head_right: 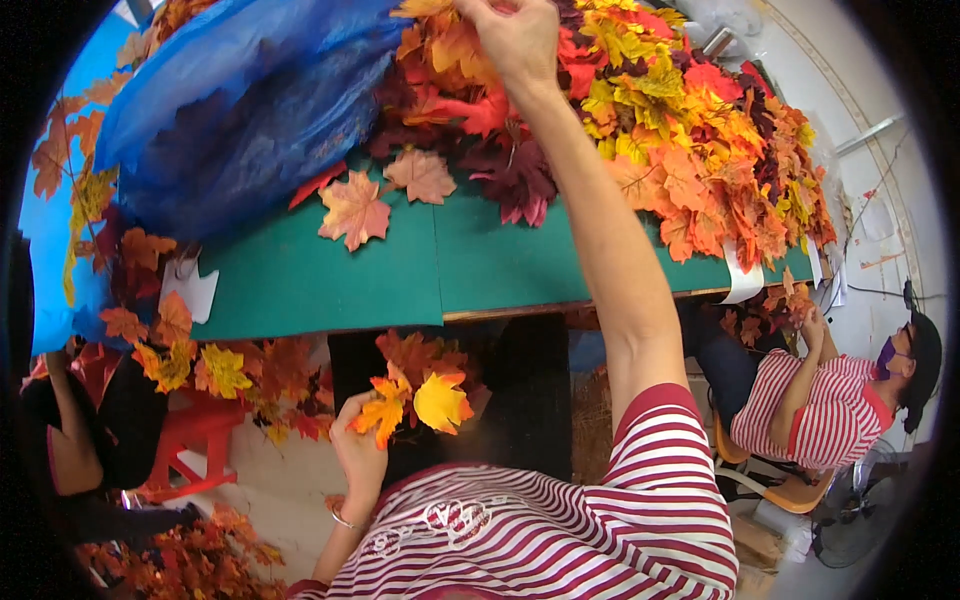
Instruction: The person assembles artificial maple leaves by hand, attaching individual leaf pieces onto plastic stems.
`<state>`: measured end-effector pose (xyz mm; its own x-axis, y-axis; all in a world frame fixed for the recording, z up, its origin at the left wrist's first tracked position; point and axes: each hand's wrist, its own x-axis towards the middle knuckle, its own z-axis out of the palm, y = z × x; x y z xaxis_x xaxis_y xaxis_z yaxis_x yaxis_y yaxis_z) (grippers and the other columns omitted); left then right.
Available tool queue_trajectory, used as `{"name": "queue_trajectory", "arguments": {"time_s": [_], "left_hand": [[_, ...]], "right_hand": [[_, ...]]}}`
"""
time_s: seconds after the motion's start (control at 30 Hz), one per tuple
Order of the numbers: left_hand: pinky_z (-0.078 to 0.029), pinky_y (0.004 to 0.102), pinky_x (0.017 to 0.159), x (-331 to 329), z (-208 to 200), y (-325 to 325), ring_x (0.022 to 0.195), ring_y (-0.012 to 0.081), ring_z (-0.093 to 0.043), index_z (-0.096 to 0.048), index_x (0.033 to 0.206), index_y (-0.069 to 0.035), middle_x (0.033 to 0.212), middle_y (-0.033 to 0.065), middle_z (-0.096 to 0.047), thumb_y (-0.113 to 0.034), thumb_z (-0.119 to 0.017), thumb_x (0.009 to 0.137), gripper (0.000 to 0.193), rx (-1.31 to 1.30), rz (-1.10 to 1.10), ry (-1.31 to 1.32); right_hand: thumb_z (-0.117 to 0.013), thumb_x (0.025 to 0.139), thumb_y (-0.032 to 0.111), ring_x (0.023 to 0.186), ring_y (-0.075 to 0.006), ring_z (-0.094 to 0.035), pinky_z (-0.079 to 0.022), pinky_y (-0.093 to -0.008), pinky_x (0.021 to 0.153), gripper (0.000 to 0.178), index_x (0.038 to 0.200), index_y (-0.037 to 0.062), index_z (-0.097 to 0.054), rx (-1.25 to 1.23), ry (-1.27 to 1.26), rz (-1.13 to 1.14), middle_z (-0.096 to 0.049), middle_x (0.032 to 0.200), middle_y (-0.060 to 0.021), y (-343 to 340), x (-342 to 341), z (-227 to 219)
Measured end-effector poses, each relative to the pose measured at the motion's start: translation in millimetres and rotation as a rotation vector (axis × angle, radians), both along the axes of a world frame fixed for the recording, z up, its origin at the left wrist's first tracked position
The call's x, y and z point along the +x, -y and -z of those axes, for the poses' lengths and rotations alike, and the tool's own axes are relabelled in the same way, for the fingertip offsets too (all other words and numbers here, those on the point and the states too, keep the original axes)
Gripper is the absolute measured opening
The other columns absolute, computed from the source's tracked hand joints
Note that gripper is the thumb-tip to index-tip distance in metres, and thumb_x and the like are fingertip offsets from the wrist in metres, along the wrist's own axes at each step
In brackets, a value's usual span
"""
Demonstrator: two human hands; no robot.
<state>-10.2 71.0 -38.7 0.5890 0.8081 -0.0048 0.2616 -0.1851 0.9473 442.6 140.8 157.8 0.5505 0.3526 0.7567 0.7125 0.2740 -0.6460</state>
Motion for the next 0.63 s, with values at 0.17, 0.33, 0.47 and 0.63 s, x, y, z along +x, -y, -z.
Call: {"name": "queue_trajectory", "arguments": {"time_s": [0.17, 0.33, 0.47, 0.63], "left_hand": [[-0.057, 0.0289, 0.077, 0, 9, 7, 0.088, 0.0159, -0.070, -0.067, 0.108, 0.007, 0.101, 0.0085, -0.072, -0.002, -0.060, 0.099, 0.014, -0.541, 0.115, 0.113], [-0.048, 0.0236, 0.083, -13, 30, 27, 0.094, 0.0098, -0.061, -0.066, 0.108, 0.003, 0.099, 0.0027, -0.068, -0.004, -0.066, 0.096, 0.014, -1.190, -0.205, 0.369], [-0.052, 0.0245, 0.081, 11, 3, 57, 0.086, 0.0107, -0.064, -0.065, 0.095, 0.000, 0.083, 0.0003, -0.064, -0.011, -0.063, 0.095, 0.011, -0.807, -0.081, 0.334], [-0.057, 0.0299, 0.088, 18, -2, 36, 0.093, 0.0161, -0.068, -0.069, 0.119, 0.000, 0.104, 0.0058, -0.072, -0.024, -0.082, 0.089, 0.041, -1.019, 0.001, 0.206]], "right_hand": [[-0.076, 0.091, 0.019, 0.067, -0.0104, -0.063, -0.052, -0.0246, 0.063, 0.017, 0.085, 0.0059, -0.068, -0.342, -0.001, -0.039, -0.072, 0.080, -0.0043, 43, -108, -41], [-0.069, 0.093, 0.006, 0.073, -0.0155, -0.069, -0.054, -0.0267, 0.062, 0.008, 0.098, -0.0005, -0.067, -0.762, -0.452, -0.770, -0.069, 0.080, -0.0060, 119, -235, 15], [-0.067, 0.087, 0.004, 0.074, -0.0361, -0.064, -0.051, -0.0411, 0.067, 0.012, 0.090, 0.0009, -0.056, -0.733, -0.298, -0.929, -0.062, 0.080, -0.0151, 159, -295, 98], [-0.066, 0.090, 0.006, 0.095, -0.0295, -0.069, -0.052, -0.0439, 0.085, 0.014, 0.100, 0.0016, -0.058, -1.040, -0.578, -0.521, -0.065, 0.093, -0.0173, 206, -285, 135]]}}
